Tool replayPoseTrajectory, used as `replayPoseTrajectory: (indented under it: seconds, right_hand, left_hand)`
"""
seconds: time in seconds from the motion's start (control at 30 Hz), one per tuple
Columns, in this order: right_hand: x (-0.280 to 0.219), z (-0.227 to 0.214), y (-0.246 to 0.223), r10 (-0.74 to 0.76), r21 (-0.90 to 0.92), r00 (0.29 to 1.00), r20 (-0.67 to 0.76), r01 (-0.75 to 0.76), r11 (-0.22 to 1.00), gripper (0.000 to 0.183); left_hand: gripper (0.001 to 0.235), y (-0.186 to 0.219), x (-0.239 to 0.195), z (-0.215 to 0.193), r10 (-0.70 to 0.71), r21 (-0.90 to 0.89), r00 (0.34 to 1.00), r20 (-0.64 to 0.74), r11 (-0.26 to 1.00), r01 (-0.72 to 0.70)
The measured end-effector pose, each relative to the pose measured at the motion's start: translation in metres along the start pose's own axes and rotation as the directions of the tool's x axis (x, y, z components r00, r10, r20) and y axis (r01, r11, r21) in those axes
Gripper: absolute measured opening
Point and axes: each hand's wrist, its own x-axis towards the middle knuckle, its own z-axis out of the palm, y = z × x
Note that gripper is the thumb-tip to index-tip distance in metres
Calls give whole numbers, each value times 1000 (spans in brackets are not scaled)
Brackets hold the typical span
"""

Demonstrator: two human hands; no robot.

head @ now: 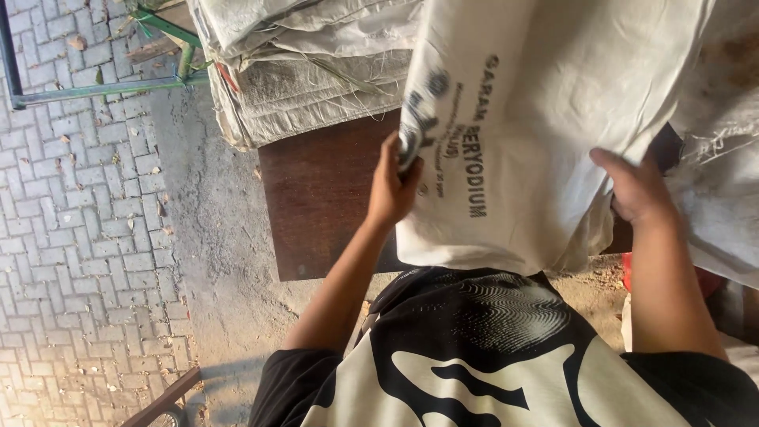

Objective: The person repeatedly unfolds large white woven sacks on a wooden table, smooths them out, and folds them into smaller rectangles. The folded sacks are stacked on the left side of the table. The person handles the sacks by hand throughout the process.

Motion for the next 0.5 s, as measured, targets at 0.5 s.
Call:
replayPoseTrajectory:
  seconds: [0.5]
  right_hand:
    - [67,98,18,40,-276,989,145,2,961,109]
  left_hand:
    - [66,-108,29,-73,-240,-78,945,-221,970,229]
